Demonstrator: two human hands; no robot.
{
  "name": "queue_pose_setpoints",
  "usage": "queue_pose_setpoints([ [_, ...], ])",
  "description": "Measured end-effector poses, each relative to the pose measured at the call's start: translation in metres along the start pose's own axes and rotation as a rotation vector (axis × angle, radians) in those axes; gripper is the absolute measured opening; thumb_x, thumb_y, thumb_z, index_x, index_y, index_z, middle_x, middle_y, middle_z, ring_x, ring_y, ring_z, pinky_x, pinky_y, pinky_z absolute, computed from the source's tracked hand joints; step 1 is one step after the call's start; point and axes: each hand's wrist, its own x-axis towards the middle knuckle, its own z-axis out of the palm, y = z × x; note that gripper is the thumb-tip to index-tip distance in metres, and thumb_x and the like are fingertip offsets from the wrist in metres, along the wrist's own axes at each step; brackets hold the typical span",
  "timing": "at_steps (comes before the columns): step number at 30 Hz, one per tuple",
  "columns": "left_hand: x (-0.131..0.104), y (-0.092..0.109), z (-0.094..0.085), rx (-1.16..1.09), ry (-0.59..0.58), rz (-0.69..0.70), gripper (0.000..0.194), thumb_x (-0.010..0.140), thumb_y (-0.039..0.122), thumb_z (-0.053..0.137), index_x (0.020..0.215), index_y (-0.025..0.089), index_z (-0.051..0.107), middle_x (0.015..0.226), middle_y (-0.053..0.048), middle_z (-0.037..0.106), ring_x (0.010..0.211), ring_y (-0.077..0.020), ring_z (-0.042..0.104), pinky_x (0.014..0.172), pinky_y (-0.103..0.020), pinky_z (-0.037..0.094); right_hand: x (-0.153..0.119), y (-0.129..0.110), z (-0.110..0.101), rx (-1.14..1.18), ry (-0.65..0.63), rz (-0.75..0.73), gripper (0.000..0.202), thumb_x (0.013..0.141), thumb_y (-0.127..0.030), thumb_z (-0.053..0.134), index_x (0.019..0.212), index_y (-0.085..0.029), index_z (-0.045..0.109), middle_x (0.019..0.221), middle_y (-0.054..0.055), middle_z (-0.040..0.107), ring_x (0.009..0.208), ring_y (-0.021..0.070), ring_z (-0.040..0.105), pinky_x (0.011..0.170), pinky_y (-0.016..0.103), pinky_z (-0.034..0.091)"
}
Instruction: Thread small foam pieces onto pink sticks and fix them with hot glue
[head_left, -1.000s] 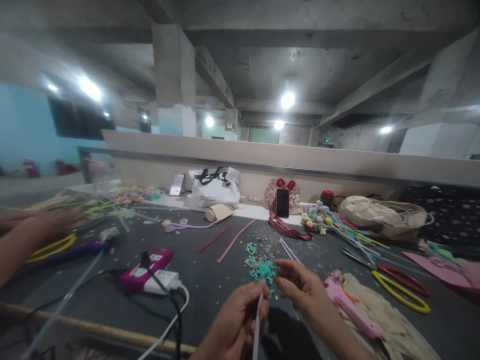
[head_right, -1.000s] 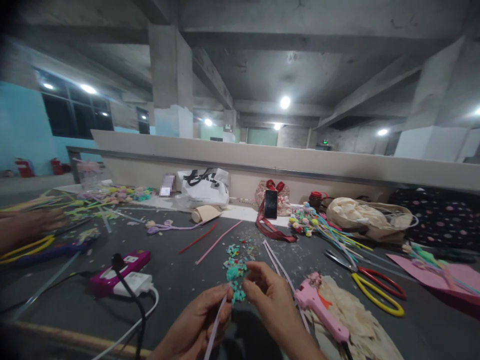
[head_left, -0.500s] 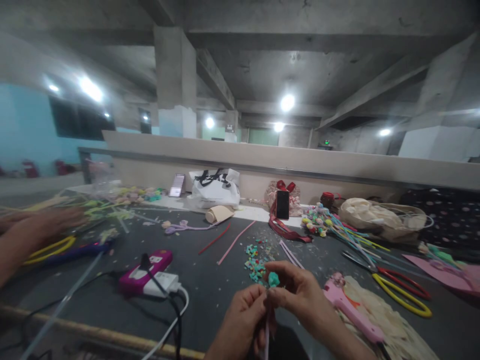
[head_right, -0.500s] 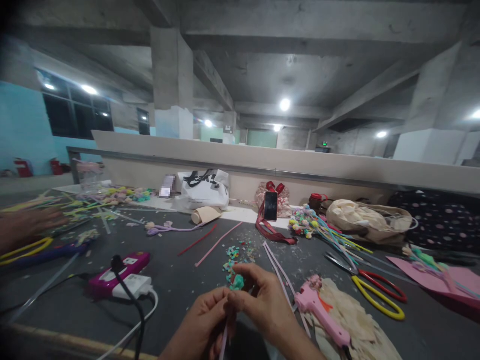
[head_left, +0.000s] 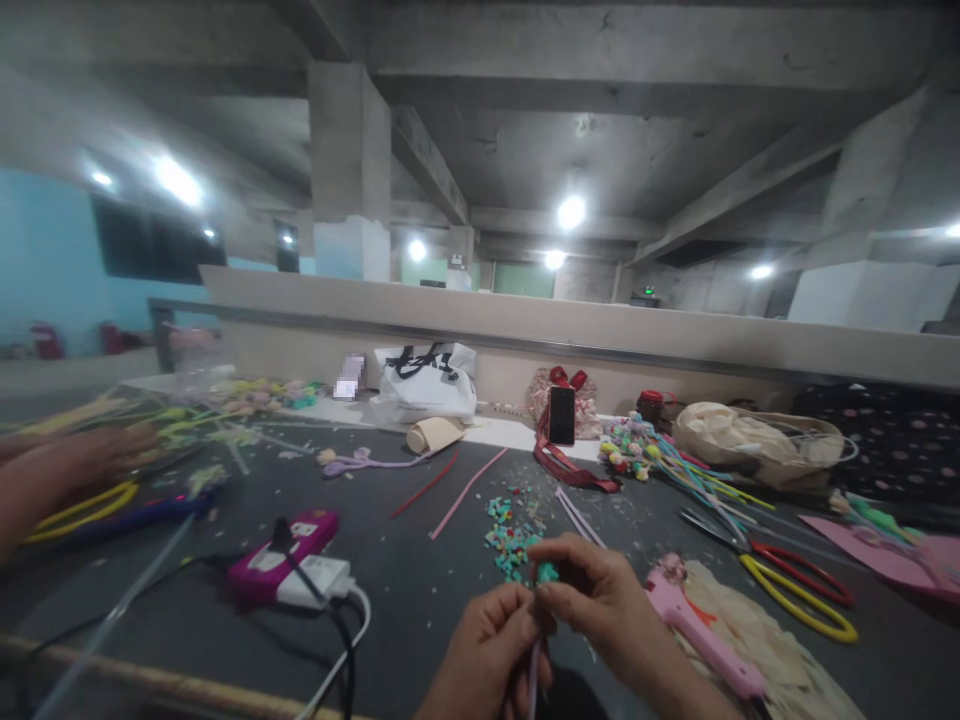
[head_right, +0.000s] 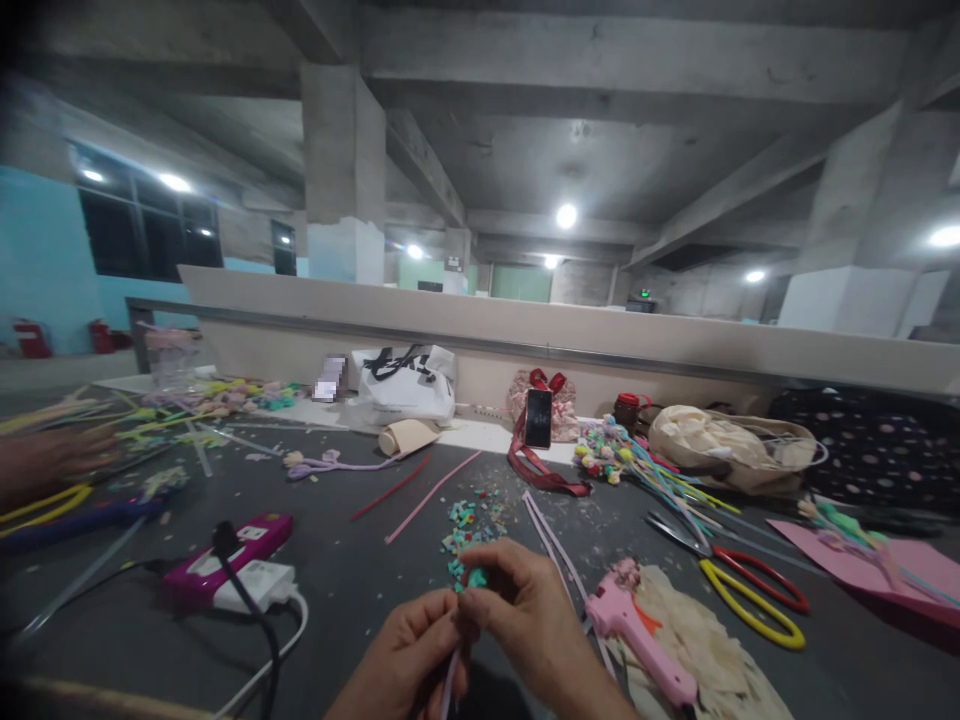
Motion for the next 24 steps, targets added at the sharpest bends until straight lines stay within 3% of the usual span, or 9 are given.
queue_pose_setpoints([
  [7, -0.002, -0.005, 0.004, -0.079, 0.041, 0.043, 0.032, 0.064, 0.046, 0.053, 0.059, 0.016, 0.046, 0.035, 0.007, 0.048, 0.023, -0.0008, 0.03, 0.028, -0.013, 0.015, 0.0, 0.001, -0.001, -0.029, 0.004, 0.009, 0.021, 0.066, -0.021, 0.057, 0.086, -0.015, 0.059, 0.063, -0.002, 0.052, 0.052, 0.0094, 0.049, 0.048, 0.021, 0.039],
  [14, 0.004, -0.006, -0.003, -0.034, 0.045, -0.053, 0.034, 0.057, 0.047, 0.059, 0.06, 0.016, 0.045, 0.034, 0.005, 0.051, 0.022, -0.0025, 0.033, 0.026, -0.013, 0.019, 0.0, 0.006, -0.003, -0.119, 0.042, 0.031, 0.021, 0.064, -0.023, 0.06, 0.084, -0.015, 0.061, 0.058, -0.003, 0.05, 0.051, 0.0082, 0.042, 0.046, 0.019, 0.033],
  [18, 0.002, 0.0, -0.004, -0.074, 0.034, -0.085, 0.036, 0.059, 0.049, 0.057, 0.056, 0.015, 0.047, 0.035, 0.005, 0.051, 0.022, -0.0017, 0.032, 0.026, -0.013, 0.018, -0.001, 0.008, -0.005, -0.072, 0.028, 0.012, 0.04, 0.063, -0.028, 0.062, 0.102, -0.018, 0.053, 0.078, 0.002, 0.057, 0.058, 0.0103, 0.048, 0.049, 0.02, 0.037],
  [21, -0.001, 0.004, -0.005, -0.158, 0.039, -0.109, 0.034, 0.058, 0.048, 0.057, 0.061, 0.015, 0.05, 0.036, 0.005, 0.05, 0.023, -0.0021, 0.032, 0.026, -0.014, 0.018, -0.002, 0.008, -0.009, -0.014, 0.098, 0.034, 0.043, 0.067, -0.035, 0.057, 0.106, -0.02, 0.049, 0.091, 0.005, 0.057, 0.059, 0.0111, 0.051, 0.042, 0.018, 0.036],
  [24, -0.003, 0.008, -0.007, -0.247, 0.087, -0.11, 0.029, 0.062, 0.042, 0.057, 0.067, 0.014, 0.053, 0.04, 0.006, 0.049, 0.028, -0.0018, 0.034, 0.029, -0.013, 0.019, -0.005, 0.011, -0.011, 0.022, 0.163, 0.087, 0.033, 0.071, -0.039, 0.052, 0.094, -0.017, 0.054, 0.079, 0.004, 0.059, 0.05, 0.0089, 0.05, 0.036, 0.016, 0.03],
])
